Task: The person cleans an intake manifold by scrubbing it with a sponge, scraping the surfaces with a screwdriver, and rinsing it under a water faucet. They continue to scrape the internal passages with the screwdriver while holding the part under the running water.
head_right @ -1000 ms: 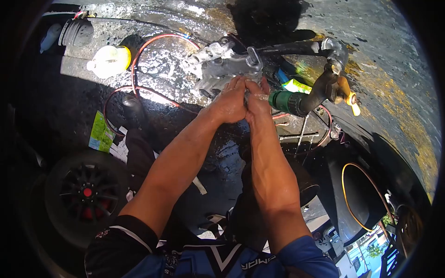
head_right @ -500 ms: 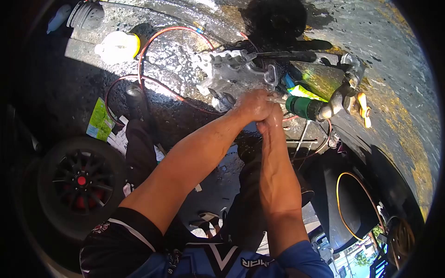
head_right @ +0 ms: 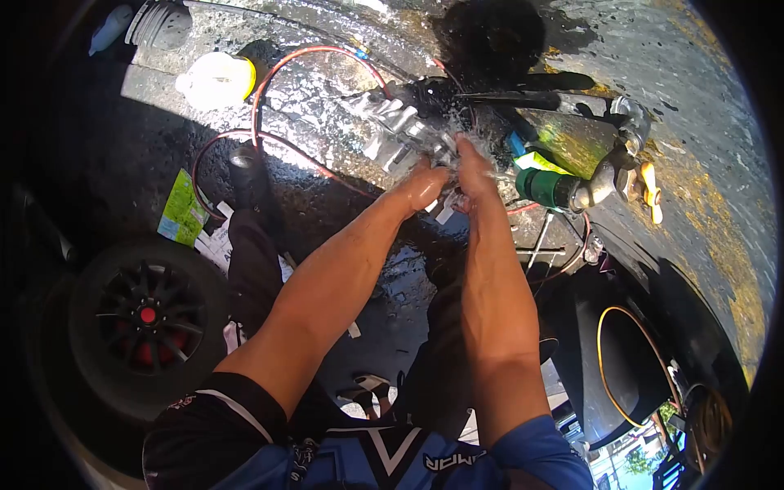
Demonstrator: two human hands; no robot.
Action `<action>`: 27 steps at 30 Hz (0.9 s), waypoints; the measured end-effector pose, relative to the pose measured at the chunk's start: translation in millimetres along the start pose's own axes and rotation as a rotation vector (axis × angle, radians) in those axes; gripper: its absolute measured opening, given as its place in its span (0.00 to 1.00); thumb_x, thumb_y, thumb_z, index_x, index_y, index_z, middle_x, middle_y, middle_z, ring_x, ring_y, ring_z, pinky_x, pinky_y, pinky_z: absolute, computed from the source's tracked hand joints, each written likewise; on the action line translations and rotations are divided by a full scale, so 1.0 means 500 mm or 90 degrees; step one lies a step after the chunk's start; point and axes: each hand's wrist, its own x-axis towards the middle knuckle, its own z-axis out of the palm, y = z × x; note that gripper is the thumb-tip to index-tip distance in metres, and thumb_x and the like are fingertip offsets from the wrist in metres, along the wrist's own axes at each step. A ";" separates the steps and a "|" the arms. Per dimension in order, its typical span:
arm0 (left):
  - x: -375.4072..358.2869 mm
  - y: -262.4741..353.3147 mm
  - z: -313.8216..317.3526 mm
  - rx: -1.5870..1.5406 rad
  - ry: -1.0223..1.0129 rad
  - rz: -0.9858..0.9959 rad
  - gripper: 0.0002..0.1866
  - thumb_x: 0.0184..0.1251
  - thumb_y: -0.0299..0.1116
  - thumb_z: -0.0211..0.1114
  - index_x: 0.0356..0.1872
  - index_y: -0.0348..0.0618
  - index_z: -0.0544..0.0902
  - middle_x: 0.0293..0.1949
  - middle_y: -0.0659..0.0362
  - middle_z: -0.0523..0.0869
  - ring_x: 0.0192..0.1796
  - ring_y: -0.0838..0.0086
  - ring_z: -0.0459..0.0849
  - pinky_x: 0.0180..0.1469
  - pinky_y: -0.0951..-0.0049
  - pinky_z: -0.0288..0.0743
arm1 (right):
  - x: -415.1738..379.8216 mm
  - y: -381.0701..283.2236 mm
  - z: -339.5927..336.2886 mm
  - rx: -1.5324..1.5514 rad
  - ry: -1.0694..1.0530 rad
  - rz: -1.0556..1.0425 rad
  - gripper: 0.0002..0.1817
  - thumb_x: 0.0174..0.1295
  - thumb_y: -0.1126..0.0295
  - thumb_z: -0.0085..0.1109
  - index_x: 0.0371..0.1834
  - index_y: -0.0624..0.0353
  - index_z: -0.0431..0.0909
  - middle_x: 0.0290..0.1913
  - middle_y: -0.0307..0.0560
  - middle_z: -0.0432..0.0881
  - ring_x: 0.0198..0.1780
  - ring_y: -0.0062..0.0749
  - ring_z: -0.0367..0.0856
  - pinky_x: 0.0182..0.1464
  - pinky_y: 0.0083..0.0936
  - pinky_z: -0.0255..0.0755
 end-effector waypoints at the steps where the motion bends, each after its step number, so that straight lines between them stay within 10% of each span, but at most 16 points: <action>1: -0.011 -0.003 0.001 -0.055 0.017 -0.012 0.40 0.63 0.45 0.59 0.69 0.22 0.67 0.66 0.36 0.75 0.68 0.54 0.75 0.70 0.62 0.67 | 0.021 -0.022 0.002 -0.088 0.007 -0.045 0.38 0.66 0.39 0.61 0.68 0.60 0.76 0.58 0.54 0.83 0.53 0.36 0.83 0.50 0.37 0.78; 6: -0.031 -0.083 0.010 -0.394 -0.086 -0.004 0.21 0.72 0.47 0.59 0.56 0.43 0.81 0.48 0.57 0.85 0.45 0.71 0.85 0.45 0.68 0.78 | -0.040 -0.091 0.052 -0.338 -0.082 -0.001 0.35 0.62 0.45 0.68 0.61 0.63 0.82 0.53 0.53 0.86 0.49 0.37 0.84 0.50 0.37 0.78; 16: -0.054 -0.076 0.000 -0.999 0.154 -0.067 0.40 0.67 0.70 0.58 0.59 0.39 0.76 0.53 0.56 0.81 0.56 0.63 0.79 0.63 0.57 0.71 | 0.118 0.007 0.018 -0.667 -0.227 -0.037 0.31 0.51 0.46 0.74 0.48 0.64 0.89 0.43 0.49 0.90 0.43 0.33 0.84 0.51 0.33 0.74; 21: -0.025 -0.120 -0.068 -0.832 0.155 -0.089 0.33 0.70 0.56 0.61 0.63 0.38 0.76 0.55 0.52 0.82 0.53 0.61 0.81 0.62 0.56 0.71 | 0.153 0.022 0.006 -0.574 -0.322 -0.017 0.39 0.47 0.52 0.75 0.61 0.65 0.81 0.54 0.50 0.86 0.53 0.35 0.80 0.57 0.30 0.72; 24: -0.030 -0.079 -0.110 -0.313 0.257 -0.159 0.34 0.71 0.51 0.62 0.69 0.34 0.72 0.63 0.48 0.78 0.58 0.57 0.81 0.63 0.54 0.71 | 0.111 0.039 0.004 -0.512 -0.291 -0.036 0.49 0.47 0.57 0.75 0.74 0.66 0.68 0.63 0.54 0.81 0.59 0.36 0.80 0.62 0.29 0.71; 25: -0.047 -0.070 -0.114 -0.082 0.306 -0.119 0.42 0.70 0.54 0.62 0.74 0.28 0.66 0.74 0.35 0.67 0.77 0.50 0.66 0.74 0.42 0.58 | 0.070 0.038 0.005 -0.522 -0.271 -0.063 0.51 0.47 0.57 0.75 0.76 0.66 0.65 0.66 0.55 0.79 0.61 0.37 0.79 0.63 0.29 0.70; 27: -0.110 -0.038 -0.091 0.374 0.270 -0.031 0.43 0.71 0.53 0.60 0.75 0.28 0.63 0.77 0.34 0.58 0.81 0.46 0.54 0.77 0.39 0.49 | 0.031 0.076 -0.007 -0.502 -0.248 -0.105 0.56 0.49 0.59 0.76 0.81 0.66 0.55 0.73 0.61 0.72 0.68 0.40 0.76 0.67 0.29 0.69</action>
